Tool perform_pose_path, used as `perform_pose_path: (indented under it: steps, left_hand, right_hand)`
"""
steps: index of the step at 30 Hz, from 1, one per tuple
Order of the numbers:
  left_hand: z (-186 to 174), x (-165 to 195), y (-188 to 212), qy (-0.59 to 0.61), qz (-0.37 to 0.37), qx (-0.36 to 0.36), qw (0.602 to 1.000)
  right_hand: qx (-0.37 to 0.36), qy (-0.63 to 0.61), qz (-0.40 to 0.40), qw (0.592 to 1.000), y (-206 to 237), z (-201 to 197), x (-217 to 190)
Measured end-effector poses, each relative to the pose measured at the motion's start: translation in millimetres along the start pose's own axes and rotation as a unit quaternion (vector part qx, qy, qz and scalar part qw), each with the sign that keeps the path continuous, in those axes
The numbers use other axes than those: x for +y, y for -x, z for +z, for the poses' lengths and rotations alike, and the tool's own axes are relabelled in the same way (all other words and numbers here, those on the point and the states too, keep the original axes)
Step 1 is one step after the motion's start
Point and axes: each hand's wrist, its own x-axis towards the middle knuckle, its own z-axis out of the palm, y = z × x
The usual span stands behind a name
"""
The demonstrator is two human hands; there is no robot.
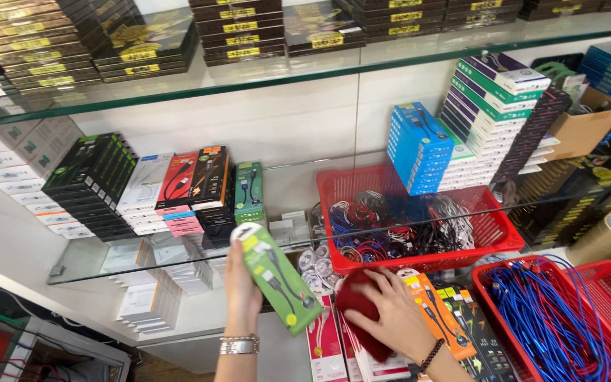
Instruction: The person wipes sealed electronics product boxes, including USB cable and earphone packaging, one at a time with a red cloth and places each cleaned box back in a row on the glass display shelf. They work through boxes from a lower counter area and arrange the finished boxes in a line on the shelf.
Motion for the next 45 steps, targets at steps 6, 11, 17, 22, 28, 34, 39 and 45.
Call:
perform_pose_path:
  steps: [6, 11, 17, 22, 28, 34, 39, 45]
  left_hand:
    - [21, -24, -4, -0.109, -0.001, -0.024, 0.994]
    - [29, 3, -37, -0.123, 0.068, -0.017, 0.990]
    - [-2, 16, -37, -0.554, 0.310, 0.041, 0.771]
    - [-12, 7, -33, -0.638, 0.449, -0.068, 0.622]
    - [-11, 1, -38, -0.732, 0.406, -0.081, 0.541]
    - [7, 2, -36, -0.790, 0.412, 0.001, 0.455]
    - [14, 3, -22, -0.749, 0.441, 0.009, 0.495]
    - [-7, -33, 13, -0.601, 0.301, -0.042, 0.739]
  right_hand:
    - [-0.160, -0.286, 0.181, 0.927, -38, 26, -22]
    - [-0.207, -0.596, 0.216, 0.745, -89, 77, -44]
    - [-0.158, -0.499, 0.303, 0.796, -188, 148, -44]
    - [-0.161, -0.314, 0.256, 0.900, -225, 174, -50]
    - [-0.188, -0.169, 0.112, 0.961, -196, 179, -63]
    - [-0.117, -0.131, 0.103, 0.979, -197, 188, -70]
    - [-0.128, -0.188, 0.097, 0.969, -194, 182, -53]
    - [-0.199, -0.285, 0.088, 0.933, -149, 106, 3]
